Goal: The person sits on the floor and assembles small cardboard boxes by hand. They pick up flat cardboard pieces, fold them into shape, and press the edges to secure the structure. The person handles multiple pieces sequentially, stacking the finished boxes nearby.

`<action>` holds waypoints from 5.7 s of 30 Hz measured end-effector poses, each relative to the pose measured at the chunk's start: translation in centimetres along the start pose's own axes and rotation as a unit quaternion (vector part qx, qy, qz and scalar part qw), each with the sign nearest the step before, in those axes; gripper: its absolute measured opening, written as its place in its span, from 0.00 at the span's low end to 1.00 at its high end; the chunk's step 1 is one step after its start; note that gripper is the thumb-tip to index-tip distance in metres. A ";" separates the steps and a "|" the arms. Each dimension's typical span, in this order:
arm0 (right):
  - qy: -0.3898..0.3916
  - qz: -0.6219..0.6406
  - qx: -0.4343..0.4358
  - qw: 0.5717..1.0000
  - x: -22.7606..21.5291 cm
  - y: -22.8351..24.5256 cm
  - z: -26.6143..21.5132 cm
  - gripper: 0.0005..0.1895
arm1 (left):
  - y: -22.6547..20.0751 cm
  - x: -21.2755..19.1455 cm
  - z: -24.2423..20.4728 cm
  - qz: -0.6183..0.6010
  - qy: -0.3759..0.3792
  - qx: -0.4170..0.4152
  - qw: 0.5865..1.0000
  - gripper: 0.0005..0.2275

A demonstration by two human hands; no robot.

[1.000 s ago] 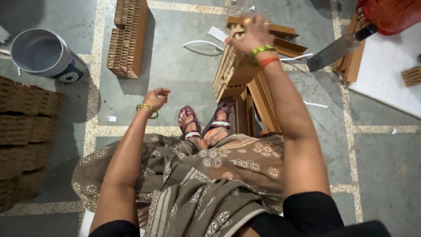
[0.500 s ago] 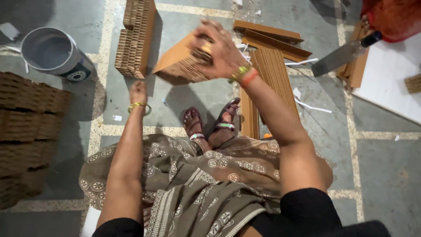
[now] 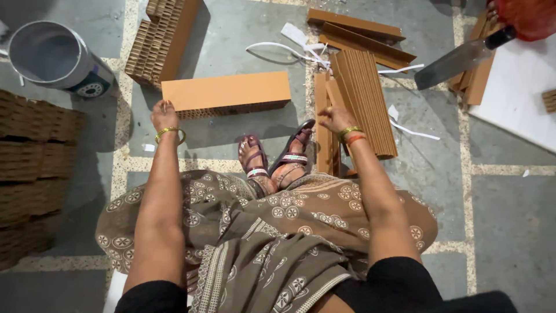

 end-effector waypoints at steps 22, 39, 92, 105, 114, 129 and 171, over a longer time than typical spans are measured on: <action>0.055 0.014 0.109 0.992 4.6 -6.8 -2.5 0.26 | 1.2 12.4 -20.7 0.391 0.589 0.034 0.707 0.32; -0.176 0.110 0.098 0.973 1.6 -10.5 -3.9 0.12 | -2.6 11.7 -37.4 0.568 0.608 0.092 0.547 0.27; -0.462 0.363 -0.192 0.786 -33.7 2.0 6.3 0.08 | -3.8 20.2 -26.0 0.379 0.675 0.125 0.621 0.17; -0.299 -0.143 -0.320 0.887 -26.7 31.4 -9.5 0.08 | -38.9 2.1 -16.2 -0.179 0.364 0.394 0.825 0.36; -0.203 -0.043 -0.377 0.903 -19.2 36.4 -9.3 0.08 | -38.2 -3.2 -17.9 -0.220 0.449 0.428 0.753 0.38; -0.034 0.264 -0.270 0.925 -11.9 33.6 -3.2 0.17 | -38.6 -5.9 -16.4 -0.102 0.375 0.453 0.802 0.45; -0.238 0.196 -0.215 0.927 -10.1 35.1 -4.3 0.31 | -34.2 -3.3 -14.0 -0.315 0.291 0.324 0.843 0.14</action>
Point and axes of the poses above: each hand's wrist, its own z-axis towards the middle knuckle, its own x-axis out of the palm, y = z × x, the point moved 9 cm from there along z, towards the middle knuckle, and after that the axes turned 6 degrees about y, right-handed, at the moved point
